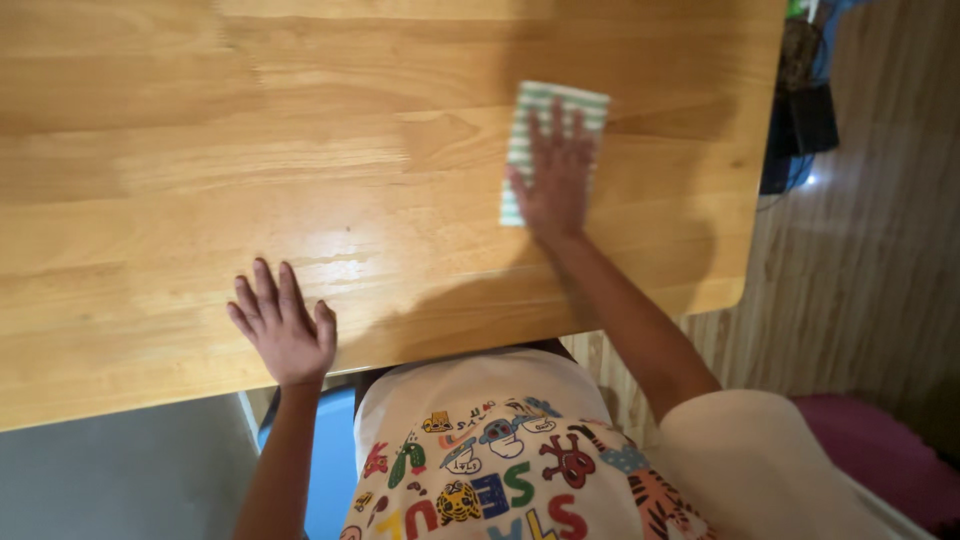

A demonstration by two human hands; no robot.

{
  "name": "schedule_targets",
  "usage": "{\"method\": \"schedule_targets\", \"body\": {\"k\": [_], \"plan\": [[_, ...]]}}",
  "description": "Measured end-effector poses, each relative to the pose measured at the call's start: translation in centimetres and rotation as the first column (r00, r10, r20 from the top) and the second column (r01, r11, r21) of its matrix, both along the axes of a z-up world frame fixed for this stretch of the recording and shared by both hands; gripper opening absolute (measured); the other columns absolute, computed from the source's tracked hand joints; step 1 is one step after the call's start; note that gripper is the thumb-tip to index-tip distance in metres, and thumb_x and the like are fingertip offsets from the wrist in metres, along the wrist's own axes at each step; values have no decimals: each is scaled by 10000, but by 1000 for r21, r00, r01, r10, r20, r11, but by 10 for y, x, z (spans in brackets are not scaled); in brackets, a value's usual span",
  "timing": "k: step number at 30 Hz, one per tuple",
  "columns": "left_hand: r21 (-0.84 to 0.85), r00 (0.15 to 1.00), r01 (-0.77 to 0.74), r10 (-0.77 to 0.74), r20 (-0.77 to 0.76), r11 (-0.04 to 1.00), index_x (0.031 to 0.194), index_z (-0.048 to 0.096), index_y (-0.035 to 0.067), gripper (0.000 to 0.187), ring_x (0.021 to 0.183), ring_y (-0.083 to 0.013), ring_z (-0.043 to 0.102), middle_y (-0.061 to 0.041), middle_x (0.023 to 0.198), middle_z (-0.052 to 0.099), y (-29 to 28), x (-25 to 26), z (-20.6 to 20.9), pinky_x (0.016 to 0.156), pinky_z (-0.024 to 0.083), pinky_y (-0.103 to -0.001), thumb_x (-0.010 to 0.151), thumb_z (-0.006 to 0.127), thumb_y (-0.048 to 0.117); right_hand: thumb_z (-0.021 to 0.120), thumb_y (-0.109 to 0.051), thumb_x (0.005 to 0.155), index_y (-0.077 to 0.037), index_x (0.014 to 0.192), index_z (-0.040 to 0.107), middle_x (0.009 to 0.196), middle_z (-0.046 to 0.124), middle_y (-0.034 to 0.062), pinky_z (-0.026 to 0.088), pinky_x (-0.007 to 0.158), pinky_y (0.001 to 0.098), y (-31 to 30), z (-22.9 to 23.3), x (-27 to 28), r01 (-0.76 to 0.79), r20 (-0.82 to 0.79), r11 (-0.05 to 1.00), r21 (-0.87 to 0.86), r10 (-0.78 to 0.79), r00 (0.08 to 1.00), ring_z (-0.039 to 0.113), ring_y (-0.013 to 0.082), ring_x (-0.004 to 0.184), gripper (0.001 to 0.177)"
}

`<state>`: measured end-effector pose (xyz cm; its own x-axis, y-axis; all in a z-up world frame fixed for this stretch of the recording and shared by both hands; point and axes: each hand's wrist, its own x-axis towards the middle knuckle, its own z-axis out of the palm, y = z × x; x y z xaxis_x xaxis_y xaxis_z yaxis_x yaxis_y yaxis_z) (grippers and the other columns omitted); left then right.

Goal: The person wipes a wooden table surface with a green and white striped cloth. They move the cloth across the table in various directions, covering different areas. A smartphone is visible on the table, playing a video.

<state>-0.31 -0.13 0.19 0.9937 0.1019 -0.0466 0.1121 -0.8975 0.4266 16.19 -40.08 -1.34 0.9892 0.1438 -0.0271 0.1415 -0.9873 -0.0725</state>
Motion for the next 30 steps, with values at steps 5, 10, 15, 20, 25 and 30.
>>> {"method": "schedule_targets", "body": {"k": [5,10,15,20,25,30], "plan": [[0,1000,-6,6,17,1000,1616,424,78,667,1597,-473,157,-183,1721,278,2,2,-2,1268,47,-662,1042,488,411,370,-672,1109,-243,1696,19,1732,-168,77,12,1325,568,89,0,18,-138,-85,990,-7,137,987,-129,335,1596,808],[-3,1000,-20,20,-14,1000,1607,439,94,664,1597,-464,162,-181,1716,292,2,3,1,1268,49,-658,1018,505,394,255,-660,1114,-195,1692,45,1718,-143,112,22,1316,582,173,19,36,-282,-215,958,53,287,934,-123,366,1580,771],[-15,999,-28,28,-30,999,1602,442,104,662,1591,-458,172,-175,1712,300,2,3,4,1266,56,-656,1016,520,401,280,-688,1079,-244,1696,73,1735,-72,89,19,1324,558,223,46,47,-367,-368,929,51,359,858,-57,369,1607,788],[-14,999,-30,30,-28,999,1602,448,104,662,1591,-458,184,-171,1713,304,1,4,5,1267,63,-659,1017,518,406,242,-750,1060,-264,1691,34,1734,-97,72,13,1339,539,219,57,55,-421,-363,905,57,412,836,-72,356,1609,822],[6,1000,-15,16,-16,1000,1598,448,88,666,1587,-474,184,-185,1711,302,2,2,1,1263,65,-664,1022,513,417,161,-779,1056,-271,1688,-13,1729,-134,73,-6,1341,520,162,48,67,-375,-422,925,-60,317,849,-86,354,1600,830],[17,1000,-13,13,15,1000,1602,449,67,664,1592,-485,181,-199,1714,302,0,2,-3,1269,63,-665,1035,500,407,410,-712,1088,-264,1712,118,1762,-30,56,32,1355,536,59,28,71,-183,-189,983,15,182,965,-20,321,1625,822]]}}
